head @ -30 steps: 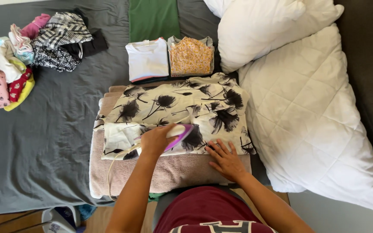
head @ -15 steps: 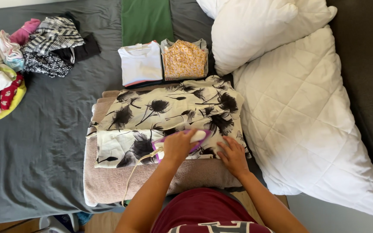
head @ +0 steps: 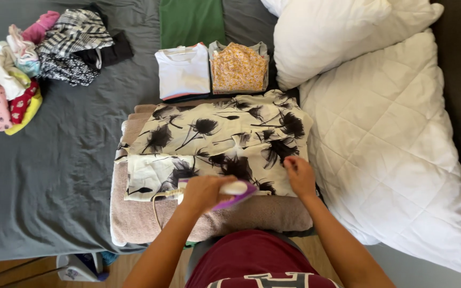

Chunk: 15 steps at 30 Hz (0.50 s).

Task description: The person irons a white t-shirt and a patterned shirt on a towel placed on a bed. They smooth the fabric, use a purple iron to press the garments, and fold them after ironing.

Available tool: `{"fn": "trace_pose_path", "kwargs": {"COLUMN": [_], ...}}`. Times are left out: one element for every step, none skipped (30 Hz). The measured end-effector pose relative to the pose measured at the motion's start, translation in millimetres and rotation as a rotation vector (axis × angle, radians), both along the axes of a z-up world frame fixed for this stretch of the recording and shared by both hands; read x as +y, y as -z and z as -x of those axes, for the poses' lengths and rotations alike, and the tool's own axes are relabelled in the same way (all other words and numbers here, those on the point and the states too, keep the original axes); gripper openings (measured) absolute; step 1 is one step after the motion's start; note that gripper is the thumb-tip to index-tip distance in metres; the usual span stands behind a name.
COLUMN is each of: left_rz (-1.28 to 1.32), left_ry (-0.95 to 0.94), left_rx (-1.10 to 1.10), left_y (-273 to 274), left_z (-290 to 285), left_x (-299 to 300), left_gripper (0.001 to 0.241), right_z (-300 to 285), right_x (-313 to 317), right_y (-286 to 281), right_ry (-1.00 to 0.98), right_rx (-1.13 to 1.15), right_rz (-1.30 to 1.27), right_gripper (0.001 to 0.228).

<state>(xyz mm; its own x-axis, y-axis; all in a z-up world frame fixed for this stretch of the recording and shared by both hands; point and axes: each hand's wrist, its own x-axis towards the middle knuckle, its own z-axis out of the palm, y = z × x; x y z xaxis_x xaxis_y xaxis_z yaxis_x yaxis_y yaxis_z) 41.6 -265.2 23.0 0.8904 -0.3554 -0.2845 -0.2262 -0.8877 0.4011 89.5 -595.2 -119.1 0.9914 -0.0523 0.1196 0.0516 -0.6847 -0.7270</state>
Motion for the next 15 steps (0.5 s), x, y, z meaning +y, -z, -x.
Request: {"fn": "trace_pose_path", "kwargs": {"left_rz": [-0.003,-0.021,-0.034,-0.033,-0.060,-0.087,-0.087,-0.097,-0.107,-0.106,-0.105,-0.104,-0.102,-0.080,-0.058], "left_ry": [-0.007,0.028,0.060,0.050,0.052,0.055,0.042,0.045,0.051,0.041,0.018,-0.005,-0.008,-0.037,-0.065], "left_rx": [0.004,0.019,0.047,0.065,-0.002,-0.069,-0.064,-0.103,-0.142,-0.137,-0.170,-0.202,-0.195,-0.217,-0.239], "left_y": [-10.1,-19.6,-27.6,-21.2,-15.4,-10.4,-6.1,-2.2,2.3,2.8,4.1,5.3,9.6,13.3,17.3], "left_z": [10.0,19.5,35.5,45.3,51.1,57.2,64.6,72.1,78.8,81.5,86.5,91.1,94.3,97.2,99.9], "left_x": [3.4,6.8,8.3,8.7,10.1,11.7,10.7,9.6,7.7,5.5,2.2,-1.5,-4.0,-6.9,-10.2], "left_gripper": [0.046,0.048,0.049,0.049,0.049,0.049,0.049,0.046,0.044,0.044,0.042,0.040,0.040,0.041,0.042], "right_z": [-12.4,-25.2,-30.5,-36.2,-47.9,-59.4,-70.9,-82.3,-93.6,-102.0,-105.9,-110.2,-114.6,-119.3,-124.1], "right_x": [2.4,5.0,5.9,4.1,4.0,4.6,1.5,-1.4,-5.3,-4.6,-6.1,-7.8,-9.4,-11.3,-13.7], "right_y": [-8.0,-15.2,-20.5,-19.1,-18.4,-18.2,-7.0,4.0,15.3,16.0,18.2,20.6,22.1,23.1,24.7], "right_ry": [-0.007,0.016,0.035,0.026,0.069,0.112,0.099,0.160,0.224,0.214,0.229,0.244,0.243,0.254,0.266], "right_rx": [0.004,-0.017,-0.024,-0.006,0.014,0.034,0.039,0.165,0.291,0.296,0.338,0.380,0.386,0.398,0.409], "right_rz": [-0.003,-0.016,-0.025,-0.025,-0.023,-0.020,-0.019,-0.108,-0.196,-0.193,-0.209,-0.224,-0.220,-0.253,-0.287], "right_gripper": [0.032,0.030,0.029,0.029,0.031,0.035,0.035,0.039,0.045,0.045,0.048,0.052,0.052,0.054,0.057]}}
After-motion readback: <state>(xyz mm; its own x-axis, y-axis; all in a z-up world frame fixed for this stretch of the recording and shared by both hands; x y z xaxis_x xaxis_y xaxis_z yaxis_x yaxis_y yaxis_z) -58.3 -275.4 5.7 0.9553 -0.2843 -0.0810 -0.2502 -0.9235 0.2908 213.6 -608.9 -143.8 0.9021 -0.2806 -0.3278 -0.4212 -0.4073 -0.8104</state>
